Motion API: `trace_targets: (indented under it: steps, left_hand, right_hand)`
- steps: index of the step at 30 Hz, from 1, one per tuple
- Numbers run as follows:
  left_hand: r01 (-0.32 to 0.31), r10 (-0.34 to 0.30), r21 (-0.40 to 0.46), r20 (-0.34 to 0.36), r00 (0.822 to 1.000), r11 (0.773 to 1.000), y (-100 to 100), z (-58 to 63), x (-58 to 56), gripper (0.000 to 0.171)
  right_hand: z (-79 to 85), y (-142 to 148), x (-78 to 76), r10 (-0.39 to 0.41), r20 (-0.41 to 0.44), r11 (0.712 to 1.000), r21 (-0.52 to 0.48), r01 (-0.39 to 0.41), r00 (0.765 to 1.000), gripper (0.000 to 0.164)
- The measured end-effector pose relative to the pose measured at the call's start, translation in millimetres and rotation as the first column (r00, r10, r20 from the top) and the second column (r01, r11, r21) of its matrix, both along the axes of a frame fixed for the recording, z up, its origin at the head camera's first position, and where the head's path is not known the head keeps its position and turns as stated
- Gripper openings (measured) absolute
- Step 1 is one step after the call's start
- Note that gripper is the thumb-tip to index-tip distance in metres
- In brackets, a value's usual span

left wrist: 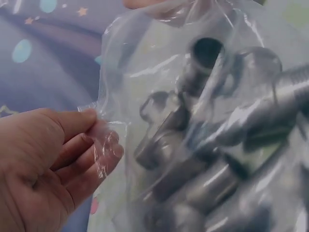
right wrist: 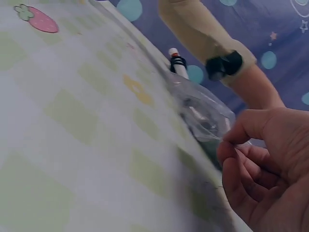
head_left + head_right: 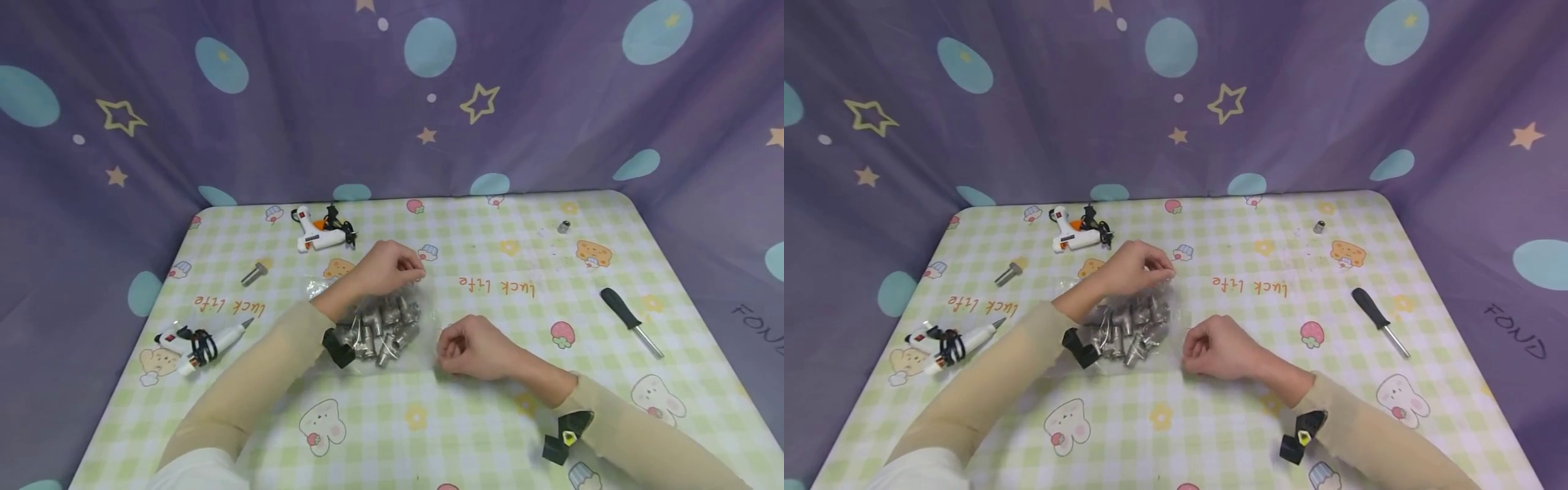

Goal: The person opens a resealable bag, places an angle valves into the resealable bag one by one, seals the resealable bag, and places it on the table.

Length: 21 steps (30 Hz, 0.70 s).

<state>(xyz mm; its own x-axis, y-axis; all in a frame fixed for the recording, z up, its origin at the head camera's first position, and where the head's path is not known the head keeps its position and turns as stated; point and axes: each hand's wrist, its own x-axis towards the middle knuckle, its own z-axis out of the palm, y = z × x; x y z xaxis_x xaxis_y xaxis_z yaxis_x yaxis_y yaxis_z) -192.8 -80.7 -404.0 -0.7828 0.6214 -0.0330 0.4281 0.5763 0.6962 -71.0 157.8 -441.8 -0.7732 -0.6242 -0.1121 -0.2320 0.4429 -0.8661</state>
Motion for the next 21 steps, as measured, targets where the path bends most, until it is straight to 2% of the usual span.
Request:
trace_targets:
  steps: [2,6,10,13,16,21]
  left_hand:
    - [-0.023,0.023,0.045,0.009,1.000,0.999,-7.5,3.6,0.2,0.015]
    - [-0.073,0.067,0.163,0.042,0.997,0.984,-23.4,10.7,1.0,0.014]
    - [-0.126,0.109,0.309,0.074,0.991,0.943,-35.4,20.1,5.4,0.012]
    - [-0.152,0.142,0.414,0.054,0.988,0.897,-39.6,30.8,12.0,0.013]
    - [-0.176,0.186,0.511,0.033,0.982,0.841,-40.4,44.7,21.2,0.012]
    - [-0.187,0.241,0.673,0.014,0.971,0.716,-38.4,66.2,39.0,0.008]
  right_hand:
    - [5.2,4.3,-2.1,0.009,-0.029,1.000,0.010,-0.008,1.000,0.022]
    - [19.9,17.8,-8.5,0.023,-0.029,1.000,0.005,-0.022,0.999,0.023]
    - [42.3,36.0,-19.0,0.022,-0.062,1.000,0.012,-0.021,0.998,0.019]
    - [64.3,49.8,-25.9,0.006,-0.132,1.000,0.025,-0.002,0.991,0.015]
    - [88.2,61.1,-29.9,-0.022,-0.210,1.000,0.012,0.025,0.977,0.016]
    - [122.0,70.0,-33.0,-0.071,-0.342,0.995,-0.085,0.045,0.937,0.023]
